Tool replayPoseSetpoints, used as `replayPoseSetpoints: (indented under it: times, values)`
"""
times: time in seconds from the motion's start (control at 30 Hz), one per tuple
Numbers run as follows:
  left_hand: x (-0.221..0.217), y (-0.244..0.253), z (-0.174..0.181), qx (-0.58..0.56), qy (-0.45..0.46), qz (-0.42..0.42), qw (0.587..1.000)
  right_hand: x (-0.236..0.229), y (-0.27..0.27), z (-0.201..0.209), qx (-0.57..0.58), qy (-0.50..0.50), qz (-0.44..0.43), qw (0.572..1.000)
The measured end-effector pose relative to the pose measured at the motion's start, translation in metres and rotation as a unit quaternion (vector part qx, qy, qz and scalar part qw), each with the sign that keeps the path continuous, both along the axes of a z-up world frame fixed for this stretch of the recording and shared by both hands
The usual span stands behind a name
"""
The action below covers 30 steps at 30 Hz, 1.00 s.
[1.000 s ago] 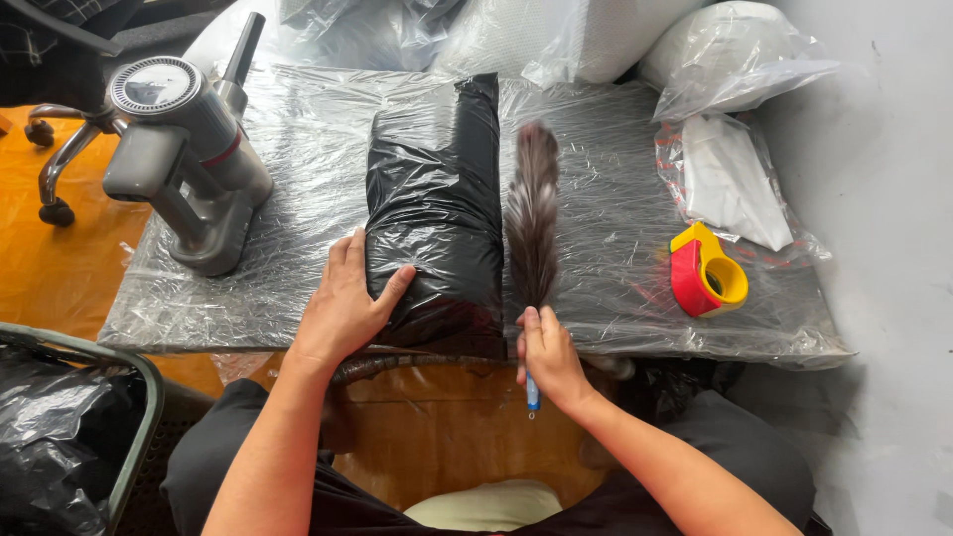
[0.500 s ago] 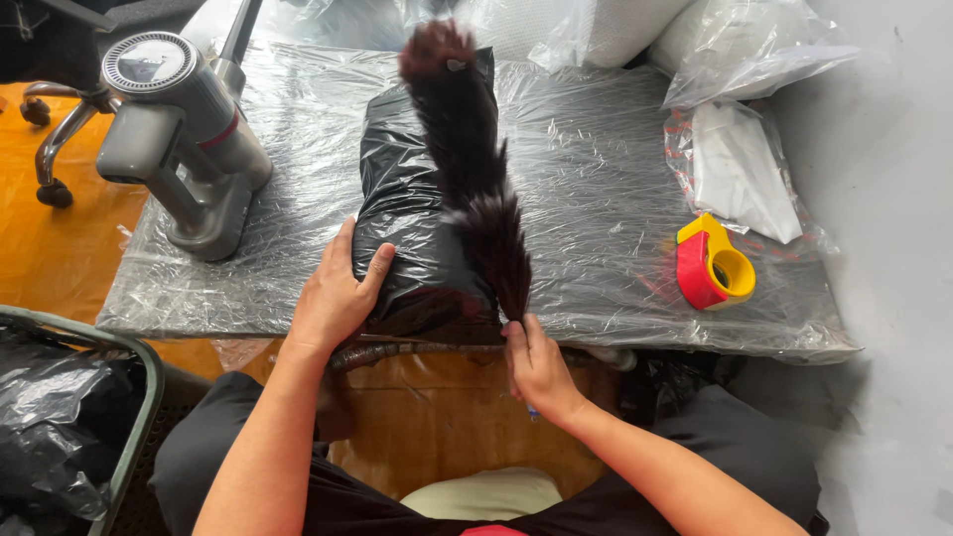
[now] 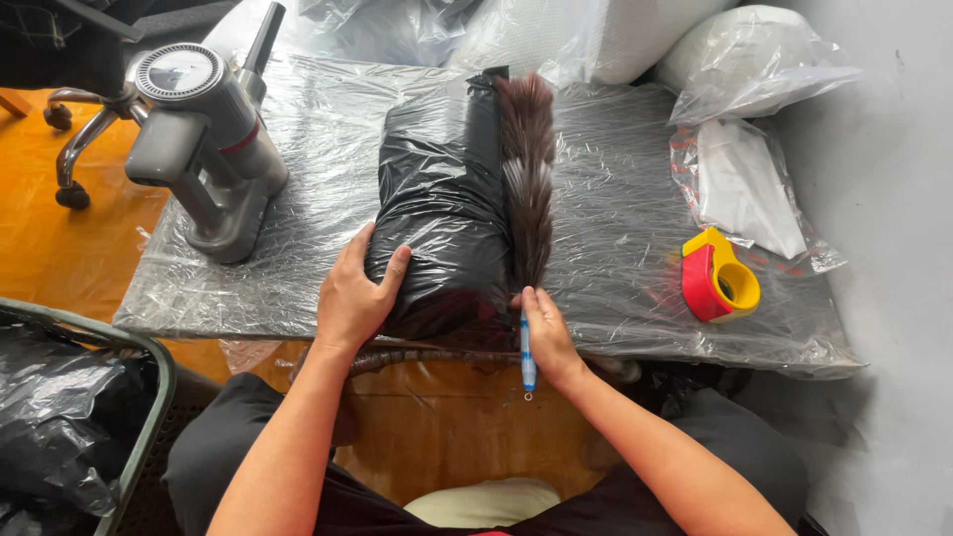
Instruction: The person wraps a cushion in plastic and uses a vacuum cleaner hose to remove air from the bag.
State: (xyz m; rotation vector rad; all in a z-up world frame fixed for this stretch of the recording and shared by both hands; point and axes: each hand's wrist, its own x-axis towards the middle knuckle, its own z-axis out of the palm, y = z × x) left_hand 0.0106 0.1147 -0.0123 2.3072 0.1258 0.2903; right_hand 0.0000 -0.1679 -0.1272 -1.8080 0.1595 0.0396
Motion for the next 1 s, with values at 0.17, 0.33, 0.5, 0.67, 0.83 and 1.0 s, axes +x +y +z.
replayPoseSetpoints:
  times: [0.17,0.33,0.5,0.67,0.83,1.0]
  values:
    - [0.018,-0.006,-0.038,-0.113,0.026,0.010,0.993,-0.007,-0.007,0.060,0.034,-0.087,-0.008,0.996]
    - [0.026,-0.025,-0.069,-0.226,0.082,-0.013,0.971,-0.015,-0.018,0.115,0.021,-0.138,0.038,0.990]
    - [0.006,-0.036,-0.005,-0.087,-0.069,-0.063,0.992,0.016,-0.054,0.057,-0.214,0.094,0.073,0.970]
    - [0.017,-0.041,-0.029,-0.020,-0.070,-0.158,0.985,0.014,-0.065,0.055,-0.199,0.110,0.018,0.974]
    - [0.019,-0.038,-0.033,0.006,-0.074,-0.143,0.987,0.014,-0.075,0.050,-0.237,0.058,0.008,0.970]
    - [0.021,-0.022,-0.045,0.022,-0.017,-0.106,0.994,0.008,-0.065,0.071,-0.156,0.135,0.062,0.976]
